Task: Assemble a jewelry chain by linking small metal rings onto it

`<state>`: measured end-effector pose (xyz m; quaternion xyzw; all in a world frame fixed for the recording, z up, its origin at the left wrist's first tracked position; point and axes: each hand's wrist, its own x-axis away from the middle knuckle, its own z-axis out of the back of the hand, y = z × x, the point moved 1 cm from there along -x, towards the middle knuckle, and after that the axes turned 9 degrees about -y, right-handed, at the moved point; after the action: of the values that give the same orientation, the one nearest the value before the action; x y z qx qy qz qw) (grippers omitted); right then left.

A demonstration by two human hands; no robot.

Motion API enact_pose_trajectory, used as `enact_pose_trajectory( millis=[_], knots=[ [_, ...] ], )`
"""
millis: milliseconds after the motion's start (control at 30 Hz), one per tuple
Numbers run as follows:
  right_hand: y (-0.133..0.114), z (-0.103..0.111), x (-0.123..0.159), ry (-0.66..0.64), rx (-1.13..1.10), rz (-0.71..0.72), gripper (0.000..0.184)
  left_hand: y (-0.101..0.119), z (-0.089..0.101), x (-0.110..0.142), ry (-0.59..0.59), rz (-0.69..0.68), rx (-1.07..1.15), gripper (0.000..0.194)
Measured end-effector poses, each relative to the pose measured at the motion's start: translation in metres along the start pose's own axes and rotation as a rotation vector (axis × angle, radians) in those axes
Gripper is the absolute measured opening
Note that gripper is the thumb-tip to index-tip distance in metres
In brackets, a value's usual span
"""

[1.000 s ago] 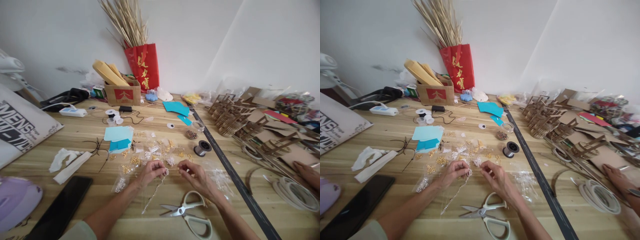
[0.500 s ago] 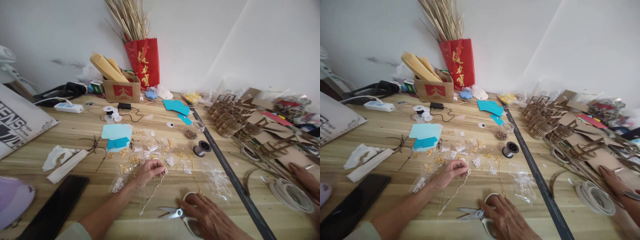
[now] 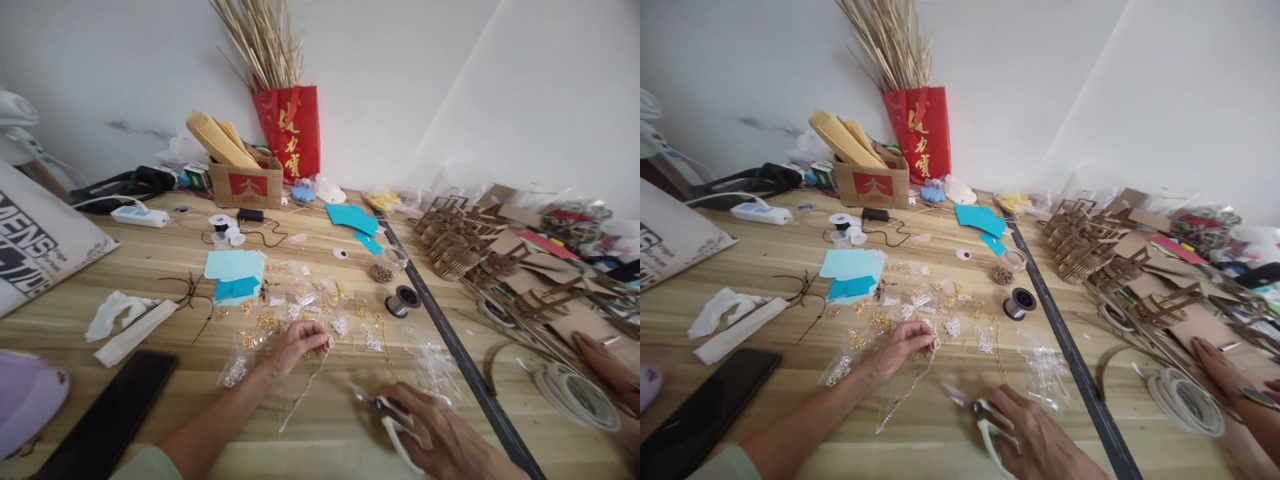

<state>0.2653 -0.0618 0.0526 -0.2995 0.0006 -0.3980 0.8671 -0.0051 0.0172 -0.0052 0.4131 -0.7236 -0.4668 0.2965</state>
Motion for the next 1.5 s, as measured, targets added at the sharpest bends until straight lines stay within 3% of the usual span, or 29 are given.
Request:
enact_pose_trajectory(
  millis=[133, 267, 400, 633, 1100, 1500],
  knots=[
    [0.013, -0.003, -0.003, 0.128, -0.252, -0.058, 0.052, -0.001, 0.0, 0.0, -0.003, 0.0, 0.021, 0.027],
    [0.007, -0.009, -0.02, 0.243, -0.384, -0.061, 0.057, -0.001, 0.0, 0.0, 0.009, 0.002, 0.038, 0.028],
    [-0.003, -0.011, -0.033, 0.242, -0.306, -0.09, 0.066, -0.001, 0.0, 0.0, 0.018, -0.009, 0.062, 0.026],
    [-0.001, -0.02, -0.041, 0.282, -0.113, -0.058, 0.048, -0.001, 0.0, 0.0, 0.015, -0.009, 0.074, 0.025],
    [-0.018, -0.018, -0.06, 0.368, 0.154, -0.005, 0.047, -0.002, 0.002, 0.001, 0.04, 0.003, 0.079, 0.031],
    [-0.015, -0.021, -0.07, 0.452, 0.363, 0.018, 0.044, 0.003, 0.0, 0.001, -0.015, -0.021, 0.044, 0.026]
  ],
)
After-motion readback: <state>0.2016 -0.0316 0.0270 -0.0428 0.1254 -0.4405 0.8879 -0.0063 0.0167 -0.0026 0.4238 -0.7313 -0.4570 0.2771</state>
